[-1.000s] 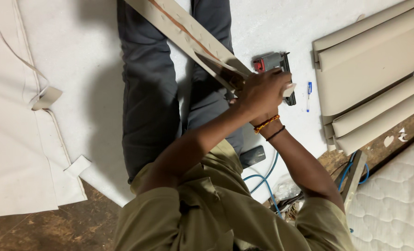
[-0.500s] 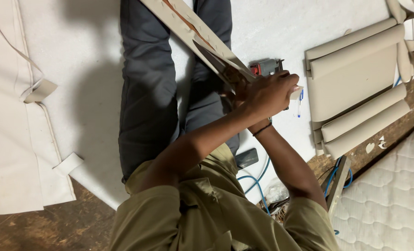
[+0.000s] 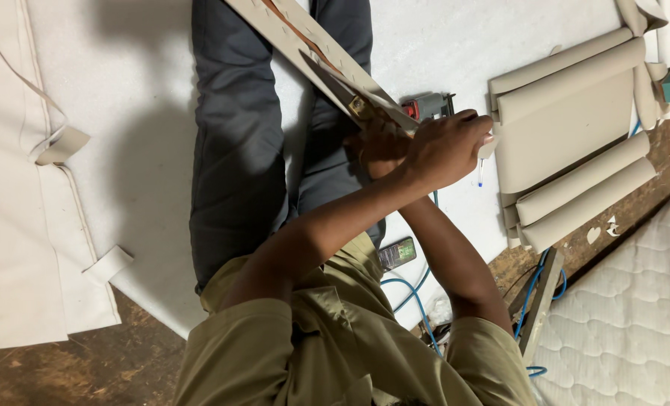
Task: The person sits on the floor holding a long wooden strip covered with fabric, uses a pneumatic nail gun to drive fasteners along the strip, then trims the fabric edge with scissors.
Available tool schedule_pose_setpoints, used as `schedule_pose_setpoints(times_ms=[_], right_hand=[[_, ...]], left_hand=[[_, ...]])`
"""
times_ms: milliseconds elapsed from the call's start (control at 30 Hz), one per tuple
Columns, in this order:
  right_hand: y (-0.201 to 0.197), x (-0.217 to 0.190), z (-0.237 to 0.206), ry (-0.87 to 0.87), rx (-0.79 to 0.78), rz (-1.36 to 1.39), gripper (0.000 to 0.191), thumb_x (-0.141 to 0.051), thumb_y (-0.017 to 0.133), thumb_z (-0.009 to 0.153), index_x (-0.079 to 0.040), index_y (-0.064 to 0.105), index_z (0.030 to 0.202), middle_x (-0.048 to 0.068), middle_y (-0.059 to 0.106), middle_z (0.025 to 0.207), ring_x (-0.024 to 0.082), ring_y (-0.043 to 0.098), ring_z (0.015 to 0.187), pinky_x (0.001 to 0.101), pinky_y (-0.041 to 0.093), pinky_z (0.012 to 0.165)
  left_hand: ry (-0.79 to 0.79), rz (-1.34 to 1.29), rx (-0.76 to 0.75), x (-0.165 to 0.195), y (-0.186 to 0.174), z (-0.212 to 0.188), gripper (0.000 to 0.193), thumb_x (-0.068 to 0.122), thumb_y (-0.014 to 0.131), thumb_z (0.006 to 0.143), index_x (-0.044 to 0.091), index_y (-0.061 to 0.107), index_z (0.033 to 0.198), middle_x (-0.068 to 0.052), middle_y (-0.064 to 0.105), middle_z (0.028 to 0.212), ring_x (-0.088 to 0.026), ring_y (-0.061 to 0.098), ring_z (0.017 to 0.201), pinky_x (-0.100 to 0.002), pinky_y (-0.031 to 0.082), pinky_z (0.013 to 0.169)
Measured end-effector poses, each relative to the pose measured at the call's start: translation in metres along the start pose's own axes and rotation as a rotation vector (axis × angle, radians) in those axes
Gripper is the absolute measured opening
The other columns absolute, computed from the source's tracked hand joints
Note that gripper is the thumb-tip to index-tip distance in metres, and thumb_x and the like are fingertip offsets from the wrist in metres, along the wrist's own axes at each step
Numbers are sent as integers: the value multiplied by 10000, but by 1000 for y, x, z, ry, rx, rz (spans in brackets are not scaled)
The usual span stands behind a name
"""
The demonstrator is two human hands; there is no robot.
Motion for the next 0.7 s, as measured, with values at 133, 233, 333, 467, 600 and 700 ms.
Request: schedule_pose_setpoints(times_ms=[133, 233, 333, 467, 600, 700], right_hand=[[-1, 1, 1, 5, 34, -7, 493, -475, 665, 976, -70, 627, 1255, 94, 687, 878, 258, 662, 749, 406, 516, 649], [0, 1, 3, 22, 61, -16, 482, -465, 661, 983, -63, 626, 1248, 92, 690, 845, 255, 667, 712, 402, 520, 620], [-1, -5, -1, 42, 118, -35, 470, -454, 658, 991, -56, 625, 1240, 90, 692, 811, 251, 673, 675, 398, 524, 590], [-6, -27, -32, 239, -130, -237, 418, -388, 660, 1021, -45, 640, 1259, 74, 682, 692, 246, 671, 579, 409, 514, 514], [-27, -51, -88, 113, -70, 119, 406, -453, 681, 969, -62, 678, 1079, 123, 697, 777, 277, 665, 594, 412, 513, 503], [-44, -63, -122, 91, -64, 317, 436, -488, 690, 944, -54, 697, 979, 151, 688, 794, 301, 658, 602, 416, 514, 504]], left_hand=[[56, -10, 55, 5, 3, -1, 123, 191, 663, 934, 83, 607, 909, -68, 640, 805, -291, 675, 667, -459, 524, 619], [44, -9, 21, 13, 8, -2, 171, 260, 650, 963, 103, 602, 913, -56, 636, 765, -253, 668, 638, -425, 516, 579], [47, -89, -136, 32, 20, -6, 225, 319, 605, 1011, 113, 585, 922, -32, 628, 717, -188, 657, 589, -368, 504, 526], [176, -225, -308, 42, 21, -21, 237, 315, 570, 1042, 117, 557, 912, -26, 618, 697, -178, 649, 604, -351, 496, 567], [57, -171, -497, 4, -66, -60, 152, 251, 672, 999, 103, 675, 1036, -85, 711, 900, -227, 691, 808, -382, 547, 696], [-272, -383, -38, -52, -208, -87, 281, 10, 685, 958, 30, 633, 1233, -95, 699, 1199, -233, 706, 1131, -328, 577, 988]])
Point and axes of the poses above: each hand's wrist, its own z-axis towards the middle knuckle, its own y-axis out of the palm, x = y × z, the point moved 1 cm from there along z, towards the middle knuckle
